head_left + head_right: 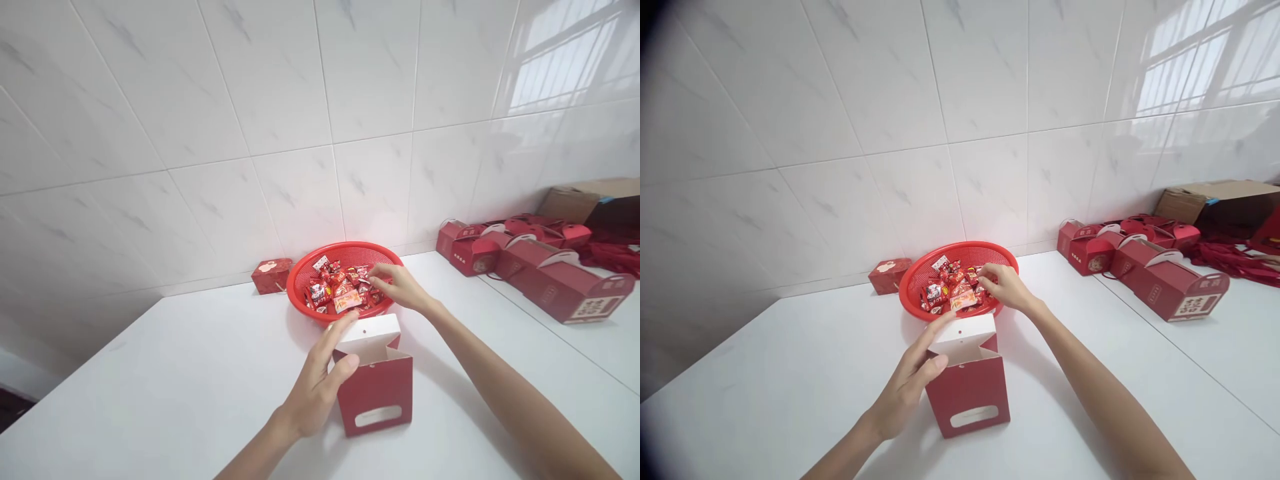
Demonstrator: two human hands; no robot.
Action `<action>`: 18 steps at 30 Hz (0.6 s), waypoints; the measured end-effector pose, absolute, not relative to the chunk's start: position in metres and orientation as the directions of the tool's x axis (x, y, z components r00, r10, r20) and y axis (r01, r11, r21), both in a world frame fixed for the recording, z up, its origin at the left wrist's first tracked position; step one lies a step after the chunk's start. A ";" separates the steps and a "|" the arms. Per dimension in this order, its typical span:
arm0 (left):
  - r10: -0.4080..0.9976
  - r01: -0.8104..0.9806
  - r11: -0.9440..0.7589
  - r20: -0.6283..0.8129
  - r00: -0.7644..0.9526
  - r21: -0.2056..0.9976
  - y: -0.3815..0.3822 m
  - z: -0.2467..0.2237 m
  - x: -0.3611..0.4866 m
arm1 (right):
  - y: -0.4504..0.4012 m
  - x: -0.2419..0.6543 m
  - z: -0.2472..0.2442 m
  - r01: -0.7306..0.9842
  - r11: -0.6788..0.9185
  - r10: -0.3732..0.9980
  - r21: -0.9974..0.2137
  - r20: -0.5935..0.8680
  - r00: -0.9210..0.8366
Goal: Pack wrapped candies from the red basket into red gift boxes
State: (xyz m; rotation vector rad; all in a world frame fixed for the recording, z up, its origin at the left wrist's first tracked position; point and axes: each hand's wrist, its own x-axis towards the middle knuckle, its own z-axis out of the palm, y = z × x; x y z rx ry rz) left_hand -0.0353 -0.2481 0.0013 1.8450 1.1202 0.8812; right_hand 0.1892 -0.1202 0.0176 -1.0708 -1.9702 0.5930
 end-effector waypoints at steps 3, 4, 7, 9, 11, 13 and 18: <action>0.893 0.303 -0.353 0.222 0.392 0.885 -0.242 0.005 -0.039 | -0.099 0.185 0.012 0.590 0.449 0.893 -0.671 0.358 -0.272; 0.879 0.259 -0.391 0.276 0.388 0.883 -0.237 0.007 -0.041 | -0.095 0.184 0.013 0.645 0.413 0.910 -0.643 0.315 -0.268; 0.854 0.174 -0.480 0.413 0.317 0.860 -0.214 0.018 -0.050 | -0.087 0.179 0.019 0.787 0.290 0.957 -0.545 0.146 -0.251; 0.868 0.224 -0.471 0.403 0.290 0.853 -0.189 0.027 -0.056 | -0.084 0.175 0.022 0.838 0.228 0.971 -0.496 0.055 -0.231; 0.889 0.332 -0.425 0.318 0.330 0.842 -0.159 0.034 -0.059 | -0.083 0.171 0.022 0.869 0.189 0.978 -0.457 0.004 -0.210; 0.897 0.500 -0.398 0.214 0.386 0.769 -0.127 0.036 -0.057 | -0.082 0.167 0.021 0.905 0.154 0.983 -0.397 -0.032 -0.182; 0.797 0.757 -0.503 -0.115 0.593 0.417 -0.064 0.029 -0.030 | -0.085 0.163 0.019 0.954 0.128 0.985 -0.271 -0.076 -0.154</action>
